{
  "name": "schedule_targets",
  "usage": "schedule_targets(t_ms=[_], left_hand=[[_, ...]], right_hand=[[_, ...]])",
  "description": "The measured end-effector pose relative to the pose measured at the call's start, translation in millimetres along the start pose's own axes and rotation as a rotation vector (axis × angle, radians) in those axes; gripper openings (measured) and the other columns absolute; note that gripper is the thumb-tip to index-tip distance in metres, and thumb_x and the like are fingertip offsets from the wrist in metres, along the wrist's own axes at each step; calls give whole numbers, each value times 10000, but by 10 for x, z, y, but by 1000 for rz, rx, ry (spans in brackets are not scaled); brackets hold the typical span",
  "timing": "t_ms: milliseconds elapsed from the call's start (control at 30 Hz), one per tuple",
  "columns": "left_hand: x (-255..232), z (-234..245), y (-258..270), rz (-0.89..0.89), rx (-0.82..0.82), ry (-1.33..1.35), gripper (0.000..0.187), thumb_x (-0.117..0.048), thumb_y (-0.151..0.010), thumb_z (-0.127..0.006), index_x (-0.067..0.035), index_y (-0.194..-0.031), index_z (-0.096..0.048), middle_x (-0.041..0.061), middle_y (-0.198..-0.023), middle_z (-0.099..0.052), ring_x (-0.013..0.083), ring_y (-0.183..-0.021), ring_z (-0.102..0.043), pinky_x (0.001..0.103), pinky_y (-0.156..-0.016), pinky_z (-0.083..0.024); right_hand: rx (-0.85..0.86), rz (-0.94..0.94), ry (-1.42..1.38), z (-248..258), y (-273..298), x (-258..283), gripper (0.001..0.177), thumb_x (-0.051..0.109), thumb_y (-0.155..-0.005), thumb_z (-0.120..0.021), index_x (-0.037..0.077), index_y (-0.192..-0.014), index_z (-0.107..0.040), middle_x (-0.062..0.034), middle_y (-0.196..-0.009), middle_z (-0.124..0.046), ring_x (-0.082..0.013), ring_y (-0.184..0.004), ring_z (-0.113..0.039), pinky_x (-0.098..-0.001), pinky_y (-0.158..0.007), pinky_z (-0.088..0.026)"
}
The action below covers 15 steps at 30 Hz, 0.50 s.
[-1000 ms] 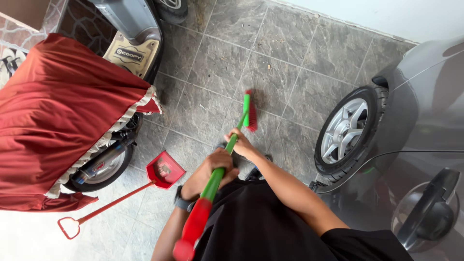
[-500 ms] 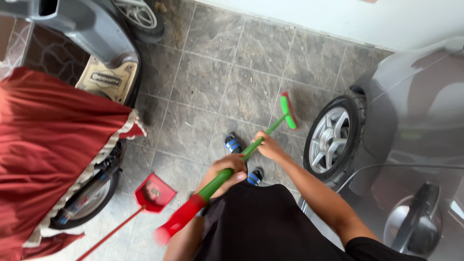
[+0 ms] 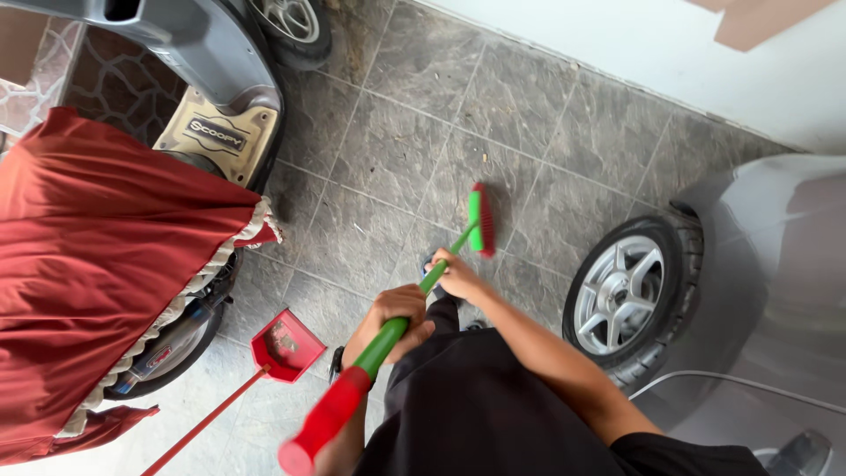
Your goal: The person sweeps a tiled garage floor using a green broom and a red dustpan. They gather debris into a pile and sweep it into the dustpan, repeating the process to clean the area around a parked car and a scooter.
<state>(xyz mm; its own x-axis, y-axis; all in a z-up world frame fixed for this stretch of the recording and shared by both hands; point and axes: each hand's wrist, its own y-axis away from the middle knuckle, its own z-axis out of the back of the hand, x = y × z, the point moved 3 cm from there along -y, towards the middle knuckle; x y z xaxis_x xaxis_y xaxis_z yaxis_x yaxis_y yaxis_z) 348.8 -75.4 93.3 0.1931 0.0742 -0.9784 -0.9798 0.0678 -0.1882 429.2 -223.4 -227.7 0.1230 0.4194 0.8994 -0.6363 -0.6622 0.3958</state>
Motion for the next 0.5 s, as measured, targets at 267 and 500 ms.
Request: schedule_targets(t_ms=[267,500], left_hand=[[-351,341,-313,-175,0,52,339,61,-757,-709,-36,-610,-419,89,-552,-418,288,-534,-465,404,-599,-401],[-315,263,-314,-138,-5,35,298,50,-845,-715,-23,-681,-477,106,-699,-556,284,-722,-605,413,-746,-504]], right_hand=[[-82,-23,-97,-29,-38,1073,273,312,-967,-691,79,-916,-560,-31,-720,-537,-132,-665,-499,-348,-588,-422],[-90,-72,125,733,-5,679,184,265,-931,-706,96,-952,-636,-52,-895,-678,-201,-857,-669,-365,-754,-518]])
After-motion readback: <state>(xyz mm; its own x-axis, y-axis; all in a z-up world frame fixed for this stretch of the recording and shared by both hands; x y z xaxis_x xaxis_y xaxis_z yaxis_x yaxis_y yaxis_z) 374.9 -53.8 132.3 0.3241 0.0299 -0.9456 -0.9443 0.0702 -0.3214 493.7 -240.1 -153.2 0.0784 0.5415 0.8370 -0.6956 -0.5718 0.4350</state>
